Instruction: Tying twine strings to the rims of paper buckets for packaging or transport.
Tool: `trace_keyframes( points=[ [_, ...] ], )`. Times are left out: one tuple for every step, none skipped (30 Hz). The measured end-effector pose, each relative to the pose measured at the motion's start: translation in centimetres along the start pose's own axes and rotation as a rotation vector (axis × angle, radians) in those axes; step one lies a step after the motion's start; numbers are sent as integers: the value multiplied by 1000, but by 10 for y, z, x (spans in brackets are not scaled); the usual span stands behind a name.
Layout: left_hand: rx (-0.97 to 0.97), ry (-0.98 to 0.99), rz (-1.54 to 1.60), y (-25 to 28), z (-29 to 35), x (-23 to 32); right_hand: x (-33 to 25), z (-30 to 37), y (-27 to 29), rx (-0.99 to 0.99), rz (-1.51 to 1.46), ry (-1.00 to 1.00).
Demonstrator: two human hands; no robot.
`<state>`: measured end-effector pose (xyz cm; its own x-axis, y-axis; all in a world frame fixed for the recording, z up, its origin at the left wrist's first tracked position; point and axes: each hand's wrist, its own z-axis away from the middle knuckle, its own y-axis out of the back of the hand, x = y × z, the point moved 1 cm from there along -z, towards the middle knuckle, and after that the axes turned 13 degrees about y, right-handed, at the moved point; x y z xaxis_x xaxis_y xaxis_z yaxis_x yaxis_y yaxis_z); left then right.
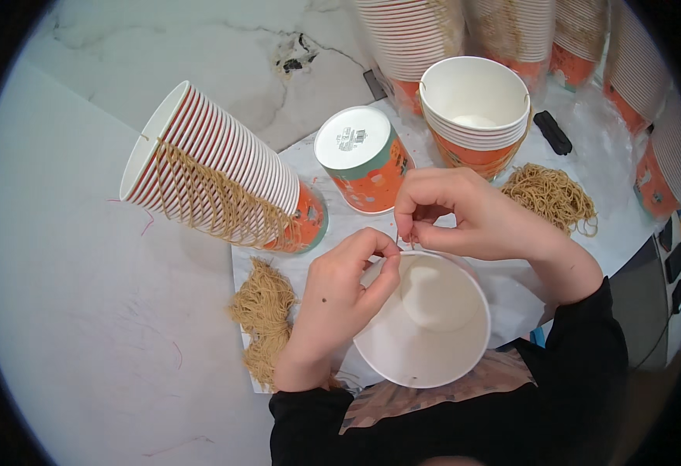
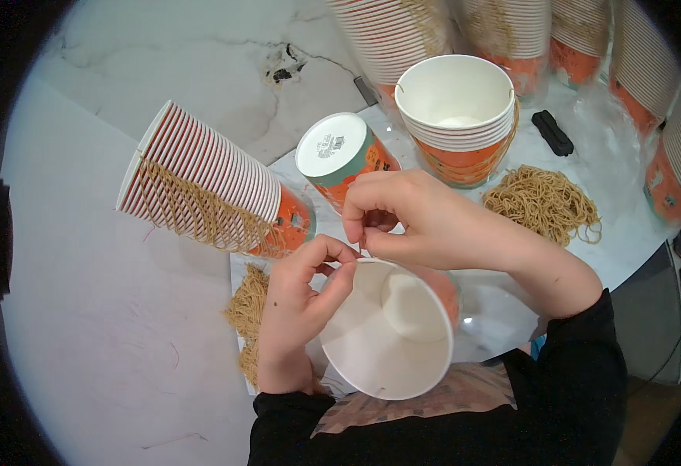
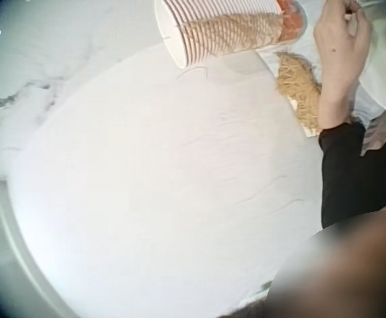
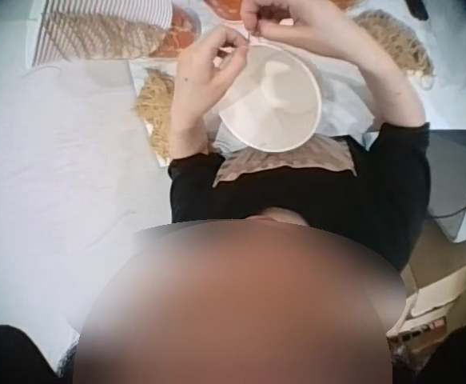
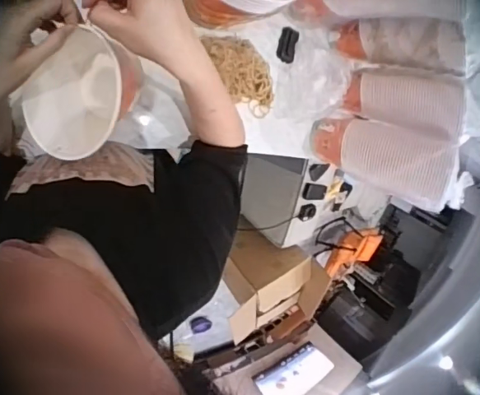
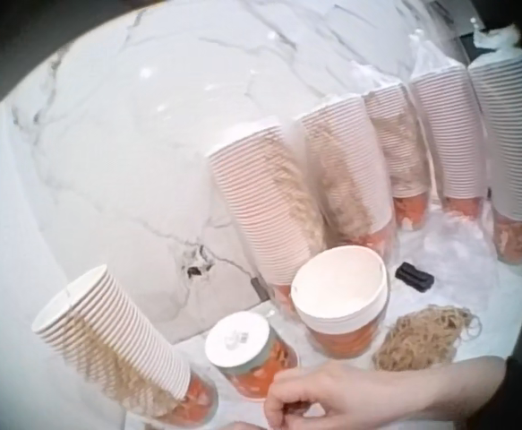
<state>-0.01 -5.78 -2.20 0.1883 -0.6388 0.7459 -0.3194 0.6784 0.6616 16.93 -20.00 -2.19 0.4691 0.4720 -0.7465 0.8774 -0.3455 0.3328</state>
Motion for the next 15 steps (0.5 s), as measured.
trace_keyframes(
  points=[
    [-12,13,12,-2,-1,-1,0,1,0,12,-2,-1],
    [-21,11,6,-2,-2,-2,0,2,0,10,-26,-30],
    [-23,17,-1,-2,-2,-2,-1,2,-1,5,-51,-56],
    [-25,23,-7,-2,-2,-2,-4,1,0,11,-54,-55],
    [-29,22,-11,-2,-2,-2,-7,1,0,-12,-45,-72],
    [-43,71,14,-2,-2,0,-9,0,0,-37,-35,-89],
    [-57,119,39,-1,-2,0,-9,1,0,-33,-35,-89],
    [-60,118,38,-1,-3,1,-8,1,0,-59,16,-109],
    [-60,109,54,-1,-3,3,-8,2,-1,-87,68,-125],
    [-59,100,70,-1,-3,4,-7,2,-2,-87,68,-123],
    [-57,99,69,-1,-3,4,-7,2,-4,-77,93,-106],
    [-55,108,103,-2,-3,1,-5,3,-7,-69,117,-91],
    [-51,117,138,-3,-3,-1,-4,4,-9,-70,117,-88],
    [-48,118,137,-2,-3,-2,-2,4,-12,-65,88,-85],
    [-59,120,156,-3,-4,-3,0,5,-14,-57,62,-85]
  ],
)
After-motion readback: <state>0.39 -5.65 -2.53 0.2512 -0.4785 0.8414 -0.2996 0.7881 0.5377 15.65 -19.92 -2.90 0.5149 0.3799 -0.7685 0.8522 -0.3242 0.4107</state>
